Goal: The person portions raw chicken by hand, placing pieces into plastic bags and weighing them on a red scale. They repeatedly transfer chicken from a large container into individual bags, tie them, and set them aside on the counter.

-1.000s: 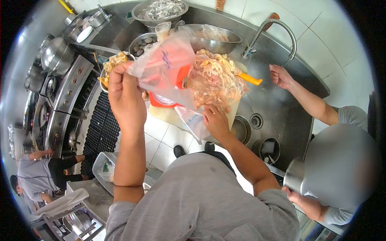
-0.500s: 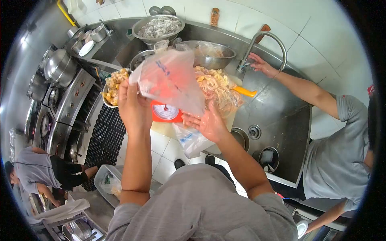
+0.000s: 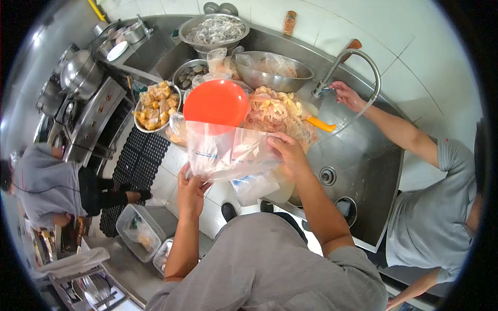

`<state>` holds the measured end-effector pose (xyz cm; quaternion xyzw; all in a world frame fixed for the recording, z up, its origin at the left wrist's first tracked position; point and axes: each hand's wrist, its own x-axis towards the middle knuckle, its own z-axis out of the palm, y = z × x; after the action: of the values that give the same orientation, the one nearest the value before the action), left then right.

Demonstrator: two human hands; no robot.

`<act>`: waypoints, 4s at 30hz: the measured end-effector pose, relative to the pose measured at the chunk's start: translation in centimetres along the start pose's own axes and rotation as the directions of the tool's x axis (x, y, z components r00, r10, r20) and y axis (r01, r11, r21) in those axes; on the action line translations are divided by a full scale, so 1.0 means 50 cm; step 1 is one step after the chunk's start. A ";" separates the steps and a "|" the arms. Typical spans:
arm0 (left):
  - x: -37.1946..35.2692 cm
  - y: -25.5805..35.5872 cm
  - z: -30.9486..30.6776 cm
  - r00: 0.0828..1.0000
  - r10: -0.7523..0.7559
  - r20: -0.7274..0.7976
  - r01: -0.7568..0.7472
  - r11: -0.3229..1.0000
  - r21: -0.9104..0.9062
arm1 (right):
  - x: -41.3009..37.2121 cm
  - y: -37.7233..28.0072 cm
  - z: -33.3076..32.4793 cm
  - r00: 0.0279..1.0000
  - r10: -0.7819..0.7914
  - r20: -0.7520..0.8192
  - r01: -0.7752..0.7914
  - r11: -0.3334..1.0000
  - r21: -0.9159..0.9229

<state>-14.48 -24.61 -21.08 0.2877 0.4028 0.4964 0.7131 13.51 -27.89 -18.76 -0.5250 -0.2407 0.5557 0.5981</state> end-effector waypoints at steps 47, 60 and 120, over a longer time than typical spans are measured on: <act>-0.055 -0.168 0.314 0.909 0.321 0.265 -0.393 0.872 0.291 | -0.094 0.004 -0.051 0.778 -0.393 0.490 0.599 0.701 -0.388; -0.025 -0.254 0.361 0.837 0.417 0.354 -0.393 0.909 -0.140 | -0.106 0.070 -0.027 0.923 -0.205 0.326 0.198 0.979 0.054; -0.121 -0.145 0.196 0.967 -0.228 0.114 0.201 0.957 0.207 | -0.005 0.092 -0.142 0.883 0.111 0.457 -0.142 0.989 0.035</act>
<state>-3.73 -32.87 -20.20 0.3436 0.4281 0.3534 0.7575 17.74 -31.45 -25.19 -0.3748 -0.3198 0.7084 0.5053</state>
